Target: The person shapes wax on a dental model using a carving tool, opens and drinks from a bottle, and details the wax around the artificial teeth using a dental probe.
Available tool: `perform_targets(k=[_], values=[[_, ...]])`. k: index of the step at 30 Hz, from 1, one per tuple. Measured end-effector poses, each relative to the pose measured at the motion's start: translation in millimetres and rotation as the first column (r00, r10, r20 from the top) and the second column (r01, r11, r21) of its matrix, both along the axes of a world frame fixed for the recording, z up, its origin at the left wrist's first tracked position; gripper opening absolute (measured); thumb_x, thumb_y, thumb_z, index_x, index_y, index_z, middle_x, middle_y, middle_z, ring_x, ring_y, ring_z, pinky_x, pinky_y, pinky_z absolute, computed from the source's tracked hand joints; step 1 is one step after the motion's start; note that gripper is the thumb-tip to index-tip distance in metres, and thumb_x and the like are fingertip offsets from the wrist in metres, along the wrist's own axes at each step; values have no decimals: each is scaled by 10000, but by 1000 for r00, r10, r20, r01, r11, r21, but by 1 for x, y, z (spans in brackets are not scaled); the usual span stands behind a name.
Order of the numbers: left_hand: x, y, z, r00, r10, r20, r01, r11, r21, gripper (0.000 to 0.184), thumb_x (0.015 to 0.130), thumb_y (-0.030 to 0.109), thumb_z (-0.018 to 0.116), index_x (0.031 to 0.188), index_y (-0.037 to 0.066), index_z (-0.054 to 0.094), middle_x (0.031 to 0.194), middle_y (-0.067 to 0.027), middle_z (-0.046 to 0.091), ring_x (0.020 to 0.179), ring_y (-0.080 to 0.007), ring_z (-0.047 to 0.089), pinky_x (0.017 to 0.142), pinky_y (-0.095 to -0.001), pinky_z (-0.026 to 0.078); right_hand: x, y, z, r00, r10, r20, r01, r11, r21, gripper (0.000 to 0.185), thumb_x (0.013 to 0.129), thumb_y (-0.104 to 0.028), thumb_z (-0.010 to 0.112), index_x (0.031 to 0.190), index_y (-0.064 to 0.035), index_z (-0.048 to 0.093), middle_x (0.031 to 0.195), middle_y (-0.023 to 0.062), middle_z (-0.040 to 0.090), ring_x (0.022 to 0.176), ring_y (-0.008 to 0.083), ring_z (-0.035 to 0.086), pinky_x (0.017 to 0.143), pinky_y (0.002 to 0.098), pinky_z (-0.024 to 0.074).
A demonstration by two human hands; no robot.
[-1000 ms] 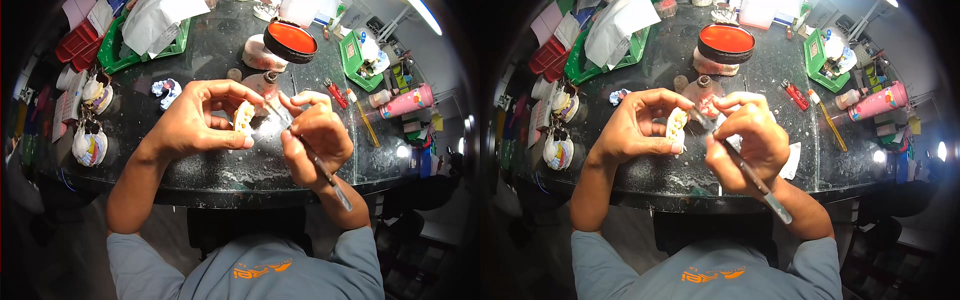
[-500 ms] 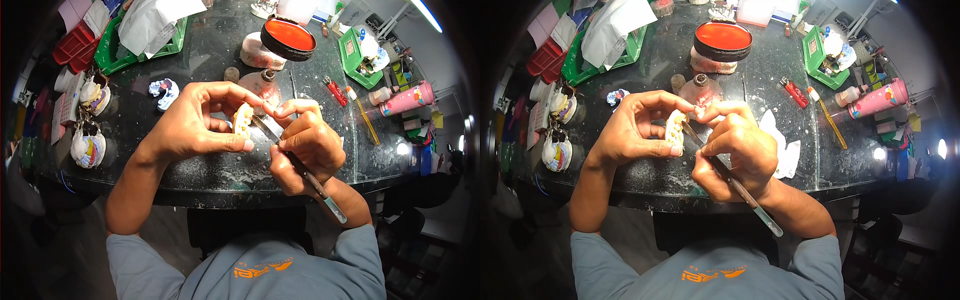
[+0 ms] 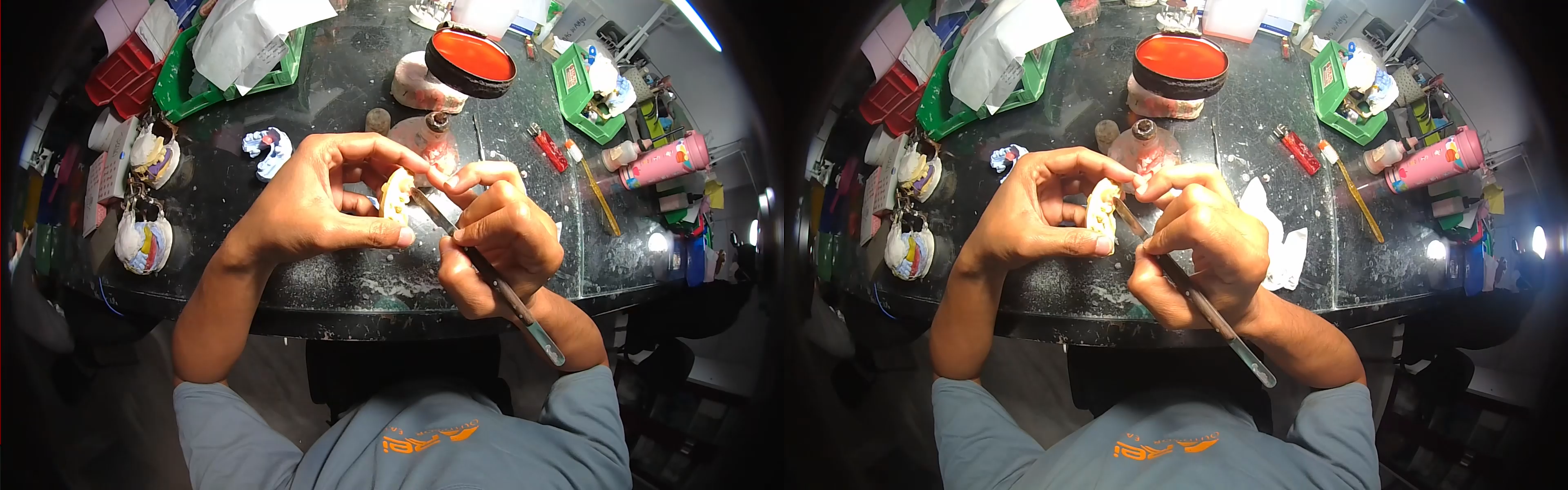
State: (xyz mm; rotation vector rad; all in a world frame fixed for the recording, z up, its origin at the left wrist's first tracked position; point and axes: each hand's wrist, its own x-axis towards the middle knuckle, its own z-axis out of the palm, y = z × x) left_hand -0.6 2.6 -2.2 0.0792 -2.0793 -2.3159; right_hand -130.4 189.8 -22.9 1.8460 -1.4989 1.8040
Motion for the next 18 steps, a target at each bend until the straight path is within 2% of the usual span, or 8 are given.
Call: perform_targets(k=[18], values=[[0,1,-1,1000,13,6,-13,1000,7,609,738,-20,883,1295,-35,636,1256,-75,646,1173,-131,615,899,-289,607,2,1,1,999,-32,-3,32,999,4,194,595,49,707,744,-34,613,662,52,579,771,283,692,802,426,576]])
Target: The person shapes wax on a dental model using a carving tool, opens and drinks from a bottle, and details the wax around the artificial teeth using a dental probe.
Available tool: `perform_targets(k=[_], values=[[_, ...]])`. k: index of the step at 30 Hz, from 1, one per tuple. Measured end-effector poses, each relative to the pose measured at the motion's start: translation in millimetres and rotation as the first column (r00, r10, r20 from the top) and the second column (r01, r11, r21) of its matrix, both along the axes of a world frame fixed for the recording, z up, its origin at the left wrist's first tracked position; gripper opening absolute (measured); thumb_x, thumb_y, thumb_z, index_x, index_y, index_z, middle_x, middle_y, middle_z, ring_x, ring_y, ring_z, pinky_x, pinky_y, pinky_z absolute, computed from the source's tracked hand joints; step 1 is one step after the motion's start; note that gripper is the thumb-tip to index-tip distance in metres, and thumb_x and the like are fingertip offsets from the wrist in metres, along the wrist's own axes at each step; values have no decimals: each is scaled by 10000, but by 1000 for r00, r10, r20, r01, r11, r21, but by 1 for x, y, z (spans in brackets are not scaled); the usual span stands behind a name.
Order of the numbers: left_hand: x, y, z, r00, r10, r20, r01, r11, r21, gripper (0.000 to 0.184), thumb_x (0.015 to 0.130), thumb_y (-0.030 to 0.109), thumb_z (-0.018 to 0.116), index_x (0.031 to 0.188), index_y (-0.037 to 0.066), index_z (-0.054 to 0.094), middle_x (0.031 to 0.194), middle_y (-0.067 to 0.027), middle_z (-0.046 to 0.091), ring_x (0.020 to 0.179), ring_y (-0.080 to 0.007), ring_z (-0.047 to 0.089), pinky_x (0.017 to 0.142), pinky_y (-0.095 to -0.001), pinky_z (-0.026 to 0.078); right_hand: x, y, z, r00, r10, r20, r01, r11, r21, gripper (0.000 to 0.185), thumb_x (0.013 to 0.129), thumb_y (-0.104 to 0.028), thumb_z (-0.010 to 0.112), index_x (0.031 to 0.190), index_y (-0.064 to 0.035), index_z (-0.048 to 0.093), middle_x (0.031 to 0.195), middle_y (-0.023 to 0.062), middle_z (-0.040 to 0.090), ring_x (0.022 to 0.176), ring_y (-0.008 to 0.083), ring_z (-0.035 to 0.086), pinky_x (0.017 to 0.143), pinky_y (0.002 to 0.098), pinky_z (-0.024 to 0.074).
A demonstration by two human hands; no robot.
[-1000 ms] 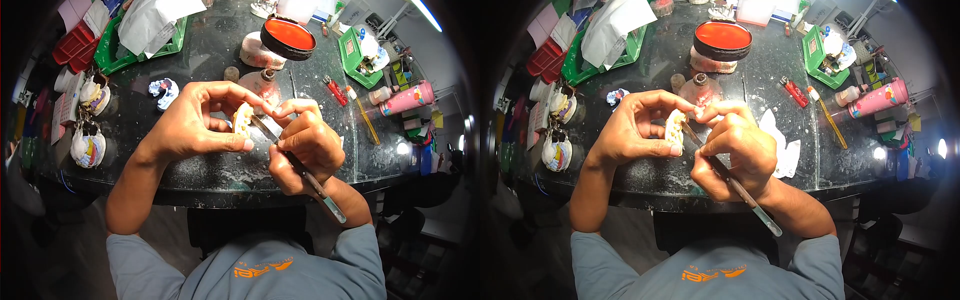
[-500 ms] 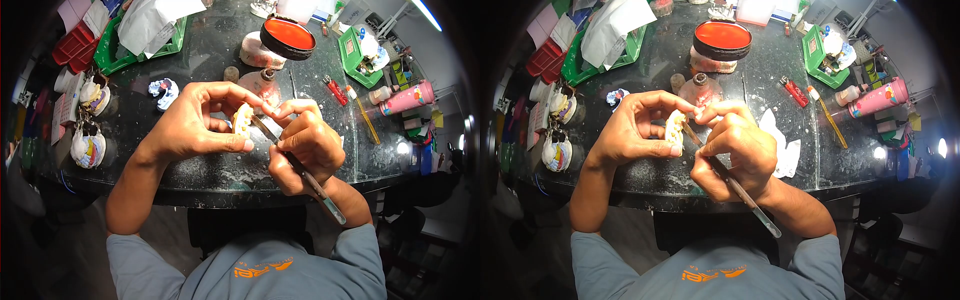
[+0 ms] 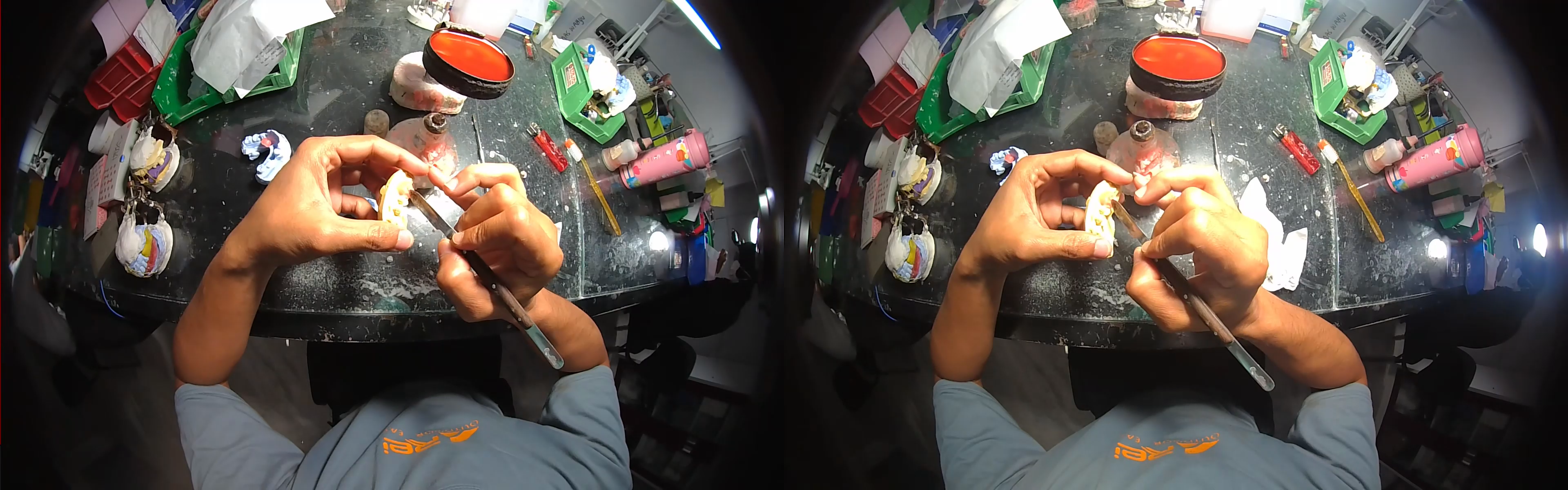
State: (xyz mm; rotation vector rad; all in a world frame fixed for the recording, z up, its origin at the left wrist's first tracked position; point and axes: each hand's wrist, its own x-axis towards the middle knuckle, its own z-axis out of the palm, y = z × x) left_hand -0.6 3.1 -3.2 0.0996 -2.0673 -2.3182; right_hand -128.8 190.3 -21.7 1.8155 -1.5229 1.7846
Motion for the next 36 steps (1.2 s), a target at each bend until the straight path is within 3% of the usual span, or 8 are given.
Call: perform_targets(k=[8,25,28,36], values=[[1,-1,1,1000,-2,6,2,1000,-21,605,740,-38,871,1297,-43,636,1216,-74,662,1105,-111,630,860,-272,606,0,0,-1,1000,0,13,0,1000,-12,195,591,48,705,743,-32,613,648,51,570,731,271,680,823,434,578],[1,-1,-1,1000,-8,-7,8,1000,-15,619,748,-14,875,1316,-35,631,1278,-94,657,1167,-140,630,885,-292,607,-1,1,1,1000,10,21,-9,1000,-12,206,616,56,711,760,-38,598,666,57,579,742,279,669,832,436,566],[1,0,2,1000,-11,-5,11,1000,-10,622,751,-19,873,1321,-36,627,1285,-102,660,1174,-147,637,891,-297,608,-1,7,-2,997,59,43,-60,998,25,150,708,77,658,818,11,580,753,110,583,920,308,595,939,526,591],[1,0,2,999,-22,-41,22,1000,9,618,760,-38,861,1329,-32,621,1304,-116,662,1181,-158,644,901,-305,612,-4,8,0,999,33,-3,-33,999,27,150,736,25,679,835,-14,573,717,82,579,897,297,595,874,485,541]])
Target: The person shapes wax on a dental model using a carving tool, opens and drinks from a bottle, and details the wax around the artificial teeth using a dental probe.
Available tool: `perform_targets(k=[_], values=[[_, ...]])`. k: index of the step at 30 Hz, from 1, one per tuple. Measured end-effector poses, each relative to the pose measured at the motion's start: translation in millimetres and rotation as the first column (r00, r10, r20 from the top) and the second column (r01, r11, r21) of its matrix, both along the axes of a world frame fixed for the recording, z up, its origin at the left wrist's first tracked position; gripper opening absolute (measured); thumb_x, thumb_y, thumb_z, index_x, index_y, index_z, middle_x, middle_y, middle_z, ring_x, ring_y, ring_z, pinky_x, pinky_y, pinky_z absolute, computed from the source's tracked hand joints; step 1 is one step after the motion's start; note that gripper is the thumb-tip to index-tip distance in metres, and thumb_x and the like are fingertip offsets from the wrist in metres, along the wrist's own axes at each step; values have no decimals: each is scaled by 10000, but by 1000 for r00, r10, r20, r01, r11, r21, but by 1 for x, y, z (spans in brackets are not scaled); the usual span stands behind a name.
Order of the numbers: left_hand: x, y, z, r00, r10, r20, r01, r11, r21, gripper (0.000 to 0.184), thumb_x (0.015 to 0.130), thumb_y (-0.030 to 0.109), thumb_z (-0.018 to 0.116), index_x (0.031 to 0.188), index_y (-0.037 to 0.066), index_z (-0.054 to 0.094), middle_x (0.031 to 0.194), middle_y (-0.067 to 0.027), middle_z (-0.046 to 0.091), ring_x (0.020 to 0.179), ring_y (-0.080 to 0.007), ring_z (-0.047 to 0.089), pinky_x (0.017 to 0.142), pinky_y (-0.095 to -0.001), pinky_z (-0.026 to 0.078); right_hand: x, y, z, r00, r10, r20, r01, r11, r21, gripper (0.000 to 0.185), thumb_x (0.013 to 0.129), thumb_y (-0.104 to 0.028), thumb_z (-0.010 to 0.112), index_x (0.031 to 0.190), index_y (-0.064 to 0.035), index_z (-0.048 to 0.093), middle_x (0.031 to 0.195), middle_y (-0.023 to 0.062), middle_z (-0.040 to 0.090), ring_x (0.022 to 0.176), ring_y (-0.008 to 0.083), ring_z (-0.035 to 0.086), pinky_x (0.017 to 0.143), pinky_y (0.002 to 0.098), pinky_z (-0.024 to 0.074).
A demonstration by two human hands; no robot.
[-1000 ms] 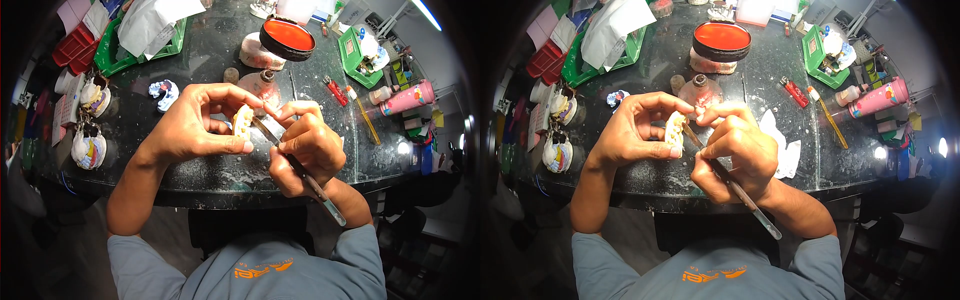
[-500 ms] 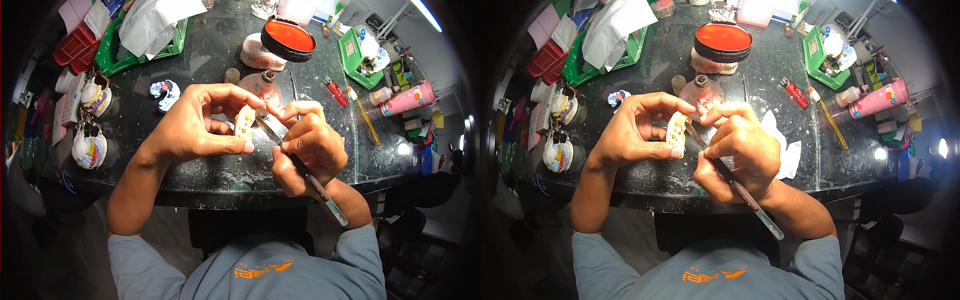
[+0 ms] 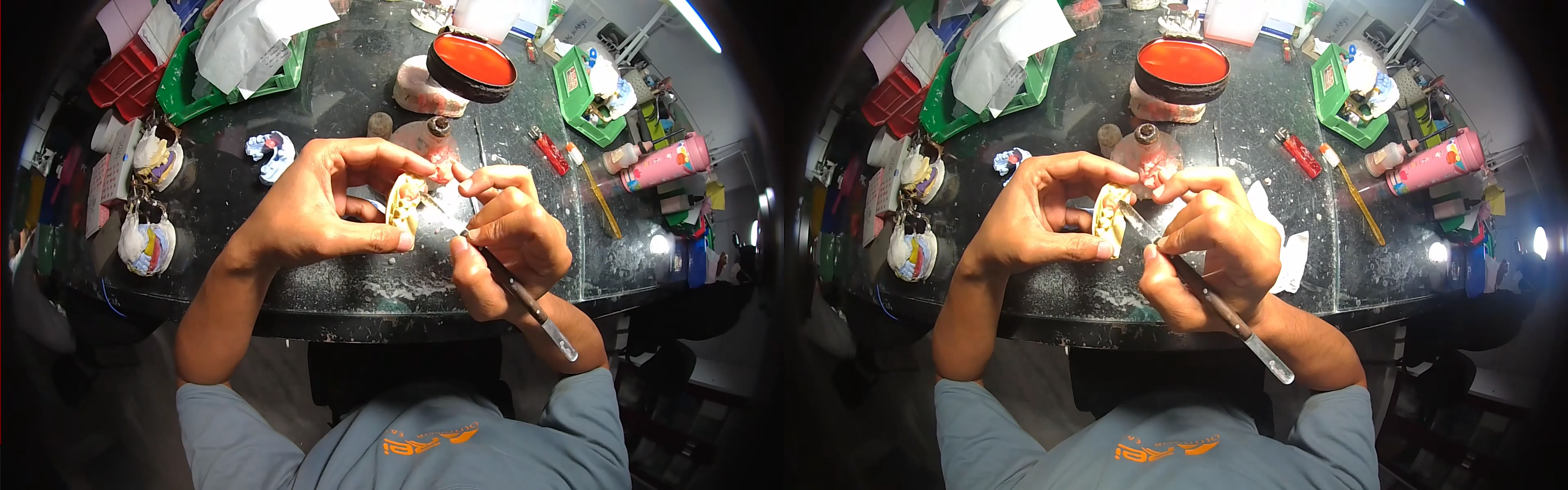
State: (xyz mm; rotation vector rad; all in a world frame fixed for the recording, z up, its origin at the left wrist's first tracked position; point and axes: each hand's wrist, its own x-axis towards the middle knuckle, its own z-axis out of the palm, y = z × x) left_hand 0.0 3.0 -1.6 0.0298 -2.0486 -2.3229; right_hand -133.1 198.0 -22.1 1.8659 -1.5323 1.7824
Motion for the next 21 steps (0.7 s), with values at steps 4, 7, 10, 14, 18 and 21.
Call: perform_targets(k=[4,7,10,14,18,21], values=[[0,1,0,1000,-4,-8,4,1000,0,618,764,-33,862,1334,-18,624,1323,-116,658,1203,-166,637,905,-307,612,-1,-1,-1,1000,5,-6,-5,1000,-11,160,745,10,688,843,-19,564,711,76,572,884,296,595,852,461,505],[0,0,0,1000,-10,-10,10,1000,2,623,764,-29,864,1338,-10,624,1328,-113,657,1215,-168,633,910,-309,612,0,-2,-2,1000,-1,0,1,1000,-18,161,745,17,682,842,-21,560,713,75,568,883,295,590,856,465,510],[0,0,0,1000,-17,-10,17,1000,3,629,764,-29,866,1344,-6,621,1333,-110,656,1221,-170,631,913,-310,612,-1,-1,-3,1000,8,12,-8,1000,-15,166,744,21,680,846,-21,557,718,74,567,890,294,585,864,467,507],[0,1,1,1000,-17,-5,17,1000,-6,635,766,-30,865,1350,-5,617,1343,-110,653,1230,-172,627,914,-310,611,0,-5,2,998,-41,39,43,997,-56,195,646,57,704,774,-35,589,611,62,597,648,256,649,848,434,545],[0,1,0,1000,-18,-4,18,1000,-1,641,768,-30,862,1358,-6,612,1351,-113,651,1236,-175,625,915,-309,611,0,-5,4,999,-42,26,44,997,-62,193,650,56,701,779,-37,592,618,60,600,635,243,639,852,437,543],[1,1,3,1000,-16,15,16,1000,18,643,773,-40,847,1367,-17,602,1355,-127,649,1229,-182,633,918,-311,610,-1,-4,4,999,-44,26,46,997,-57,184,658,54,696,783,-36,595,626,57,603,625,233,629,864,437,538]])
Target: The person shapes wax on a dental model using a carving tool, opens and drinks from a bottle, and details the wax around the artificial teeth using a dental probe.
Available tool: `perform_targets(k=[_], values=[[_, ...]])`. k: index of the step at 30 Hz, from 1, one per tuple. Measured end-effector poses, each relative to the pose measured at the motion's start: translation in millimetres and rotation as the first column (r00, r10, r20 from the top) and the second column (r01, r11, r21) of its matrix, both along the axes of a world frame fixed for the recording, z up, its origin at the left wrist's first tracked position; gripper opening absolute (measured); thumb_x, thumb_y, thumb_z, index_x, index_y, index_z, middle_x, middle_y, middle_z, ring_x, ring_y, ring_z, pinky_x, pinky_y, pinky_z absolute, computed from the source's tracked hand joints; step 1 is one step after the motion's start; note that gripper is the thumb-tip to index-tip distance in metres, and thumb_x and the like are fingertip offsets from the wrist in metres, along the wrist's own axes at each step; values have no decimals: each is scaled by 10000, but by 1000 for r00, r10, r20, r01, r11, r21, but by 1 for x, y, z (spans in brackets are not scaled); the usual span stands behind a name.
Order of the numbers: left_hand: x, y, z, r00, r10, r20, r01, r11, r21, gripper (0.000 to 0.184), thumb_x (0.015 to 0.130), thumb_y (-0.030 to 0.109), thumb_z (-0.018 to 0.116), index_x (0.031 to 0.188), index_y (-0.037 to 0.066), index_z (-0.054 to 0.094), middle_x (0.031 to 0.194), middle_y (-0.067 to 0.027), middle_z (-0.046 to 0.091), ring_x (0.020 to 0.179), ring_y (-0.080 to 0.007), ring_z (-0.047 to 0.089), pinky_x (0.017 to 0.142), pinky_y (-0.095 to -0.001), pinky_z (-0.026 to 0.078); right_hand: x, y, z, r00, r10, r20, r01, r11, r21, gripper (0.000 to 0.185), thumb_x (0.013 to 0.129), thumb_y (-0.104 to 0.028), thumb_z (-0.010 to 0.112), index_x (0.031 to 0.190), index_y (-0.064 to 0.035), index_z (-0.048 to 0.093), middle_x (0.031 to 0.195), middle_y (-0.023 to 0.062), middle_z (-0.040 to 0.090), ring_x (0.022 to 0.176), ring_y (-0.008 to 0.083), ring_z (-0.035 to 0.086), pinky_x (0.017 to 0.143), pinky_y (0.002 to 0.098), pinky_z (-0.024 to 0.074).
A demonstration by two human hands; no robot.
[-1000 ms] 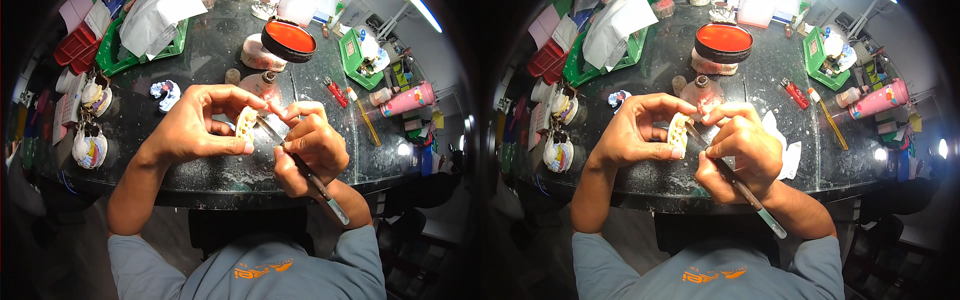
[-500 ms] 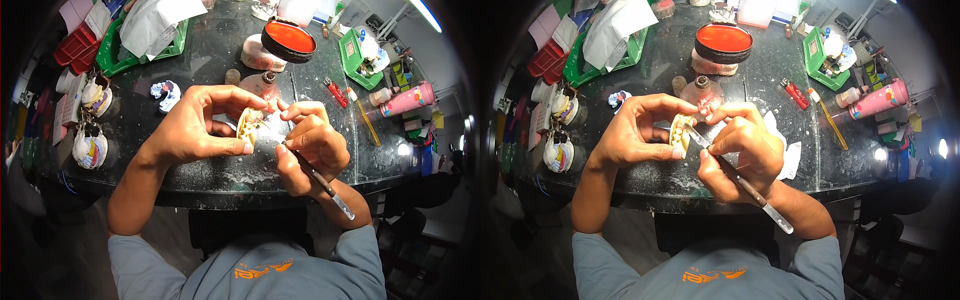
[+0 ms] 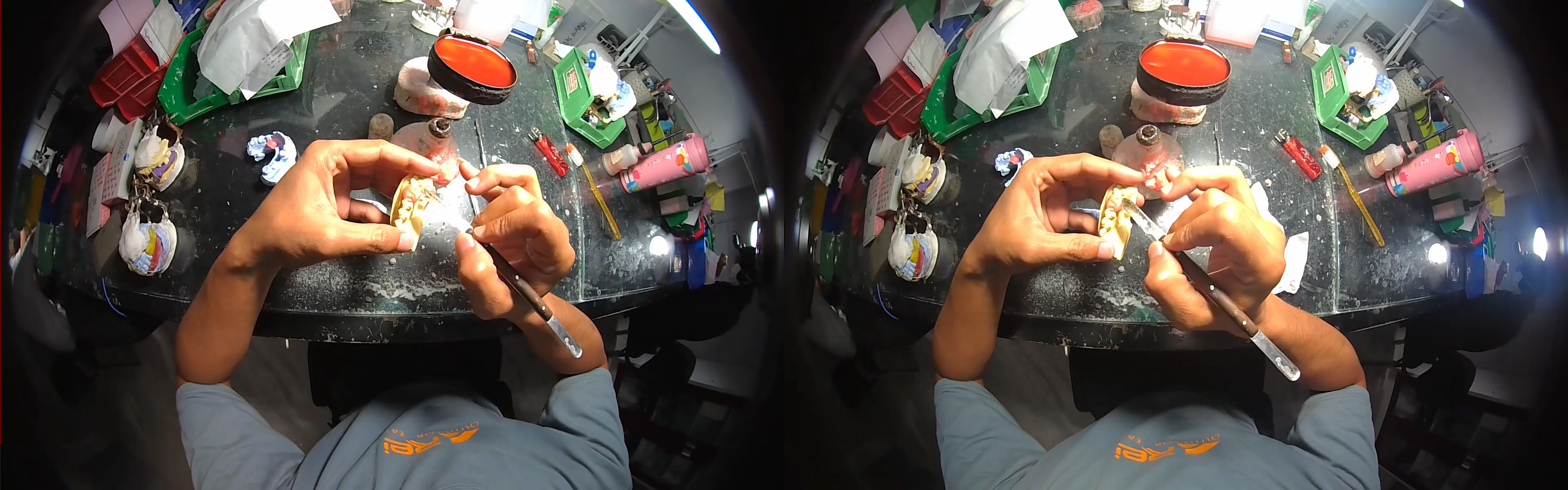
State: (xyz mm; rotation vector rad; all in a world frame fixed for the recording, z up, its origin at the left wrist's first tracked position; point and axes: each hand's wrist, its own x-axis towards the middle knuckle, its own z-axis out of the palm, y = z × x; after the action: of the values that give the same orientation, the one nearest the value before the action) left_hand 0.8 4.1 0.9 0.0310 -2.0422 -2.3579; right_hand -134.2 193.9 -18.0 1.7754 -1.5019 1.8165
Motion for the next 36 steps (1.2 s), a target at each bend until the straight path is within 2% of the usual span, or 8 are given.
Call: perform_targets(k=[1,6,11,15,20,28,31,36], values=[[0,0,2,1000,-2,14,2,1000,14,647,774,-42,840,1373,-23,596,1354,-135,650,1228,-185,636,921,-313,609,0,1,0,1000,-1,2,1,1000,3,181,661,54,694,784,-36,596,629,56,603,621,229,625,869,437,536],[1,-4,1,998,-56,26,54,995,88,673,780,-20,805,1407,-53,561,1349,-175,652,1235,-208,641,993,-350,575,0,6,-6,999,47,20,-48,998,51,176,745,43,648,884,-18,561,735,75,559,963,289,554,942,492,507],[0,-6,-5,996,-87,4,85,981,174,713,769,35,808,1425,-61,545,1332,-189,664,1231,-234,652,1059,-361,526,3,1,2,1000,-6,21,6,1000,4,182,673,48,695,809,-28,601,628,46,608,599,202,616,899,434,525],[0,-7,-9,995,-95,-16,96,976,193,725,766,69,823,1422,-63,545,1302,-200,679,1220,-243,659,1047,-351,532,2,0,0,1000,1,23,-1,1000,13,189,668,51,699,818,-26,615,627,48,611,625,217,639,901,428,526],[0,-7,-11,995,-99,-34,104,975,195,723,775,82,824,1425,-60,541,1290,-216,680,1209,-241,662,1001,-350,556,1,6,-4,997,72,-8,-72,995,65,220,719,55,668,913,-4,583,761,71,572,949,296,557,897,456,531],[1,-9,-14,995,-96,-19,98,980,172,718,778,92,829,1422,-54,544,1295,-212,673,1189,-224,662,977,-330,565,3,5,4,999,37,-39,-33,995,93,206,685,50,681,860,-11,592,746,71,576,903,290,580,864,436,543],[0,-7,-13,996,-75,-37,80,983,163,714,777,95,832,1416,-51,551,1294,-210,672,1192,-219,658,977,-326,564,6,1,5,1000,1,-1,-1,999,47,222,612,42,708,810,-30,639,694,57,620,753,262,685,885,440,537],[1,-8,-12,997,-83,-4,83,985,149,710,763,93,840,1403,-48,566,1276,-201,680,1195,-220,658,974,-333,570,5,1,7,998,0,-62,2,1000,29,232,611,39,738,812,-37,650,711,52,625,787,267,696,850,421,555]])
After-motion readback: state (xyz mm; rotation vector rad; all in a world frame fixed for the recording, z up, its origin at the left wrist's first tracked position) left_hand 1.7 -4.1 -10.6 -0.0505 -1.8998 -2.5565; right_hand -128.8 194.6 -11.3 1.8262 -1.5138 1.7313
